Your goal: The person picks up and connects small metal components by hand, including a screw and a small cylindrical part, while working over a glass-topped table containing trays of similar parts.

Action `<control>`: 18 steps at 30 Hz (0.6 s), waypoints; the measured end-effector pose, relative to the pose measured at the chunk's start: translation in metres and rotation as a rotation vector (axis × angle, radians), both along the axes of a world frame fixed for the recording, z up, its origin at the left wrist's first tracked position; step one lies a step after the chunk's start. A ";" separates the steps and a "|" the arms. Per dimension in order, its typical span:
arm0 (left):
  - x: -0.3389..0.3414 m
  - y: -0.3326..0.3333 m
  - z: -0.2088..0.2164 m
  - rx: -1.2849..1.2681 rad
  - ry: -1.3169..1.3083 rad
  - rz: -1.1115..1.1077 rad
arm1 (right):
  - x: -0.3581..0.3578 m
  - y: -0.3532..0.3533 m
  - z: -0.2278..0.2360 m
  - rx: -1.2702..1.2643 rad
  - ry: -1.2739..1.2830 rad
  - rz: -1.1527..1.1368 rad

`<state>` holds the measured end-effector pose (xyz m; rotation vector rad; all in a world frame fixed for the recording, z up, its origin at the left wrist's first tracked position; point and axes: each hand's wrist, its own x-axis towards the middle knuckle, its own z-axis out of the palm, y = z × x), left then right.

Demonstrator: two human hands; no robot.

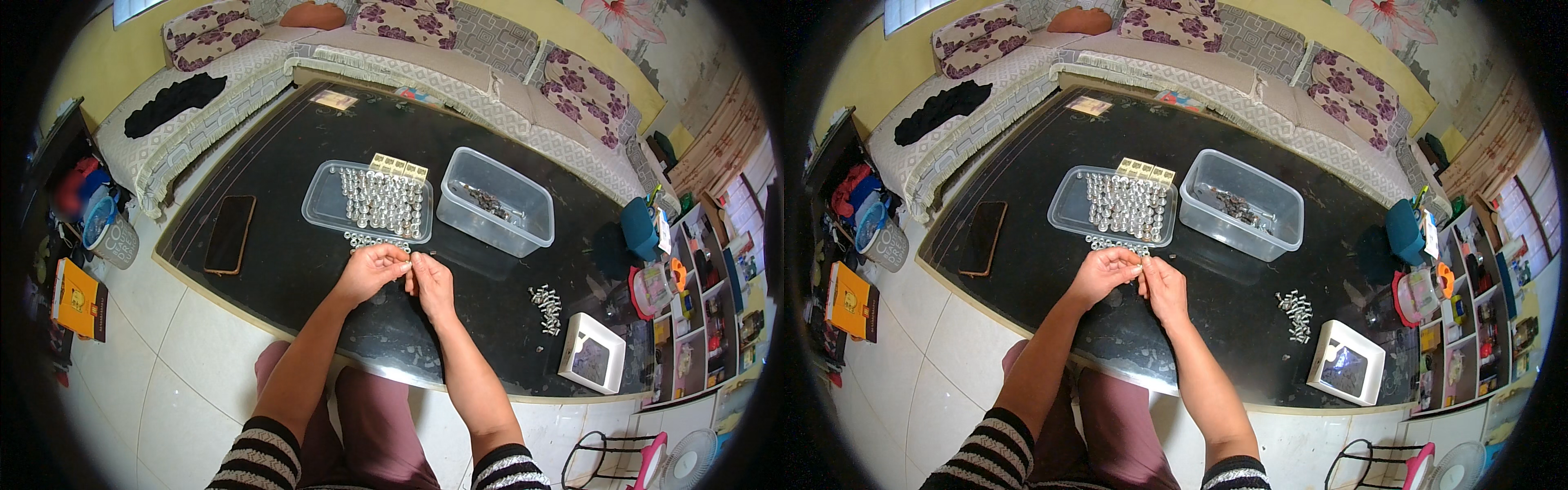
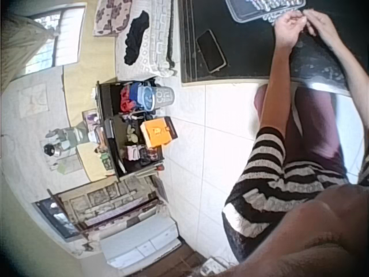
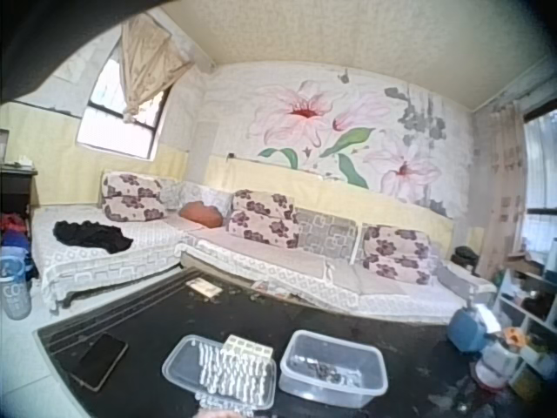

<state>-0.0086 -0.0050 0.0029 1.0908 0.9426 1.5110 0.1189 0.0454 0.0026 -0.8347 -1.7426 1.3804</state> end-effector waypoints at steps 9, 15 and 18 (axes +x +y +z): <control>0.000 -0.001 0.002 0.000 0.021 0.001 | -0.001 -0.001 0.002 -0.007 0.006 0.005; -0.001 -0.001 -0.001 -0.013 -0.021 -0.024 | -0.002 -0.002 0.002 -0.080 0.100 0.006; 0.001 -0.001 0.002 0.001 -0.007 -0.019 | 0.000 0.001 -0.001 -0.057 0.016 0.013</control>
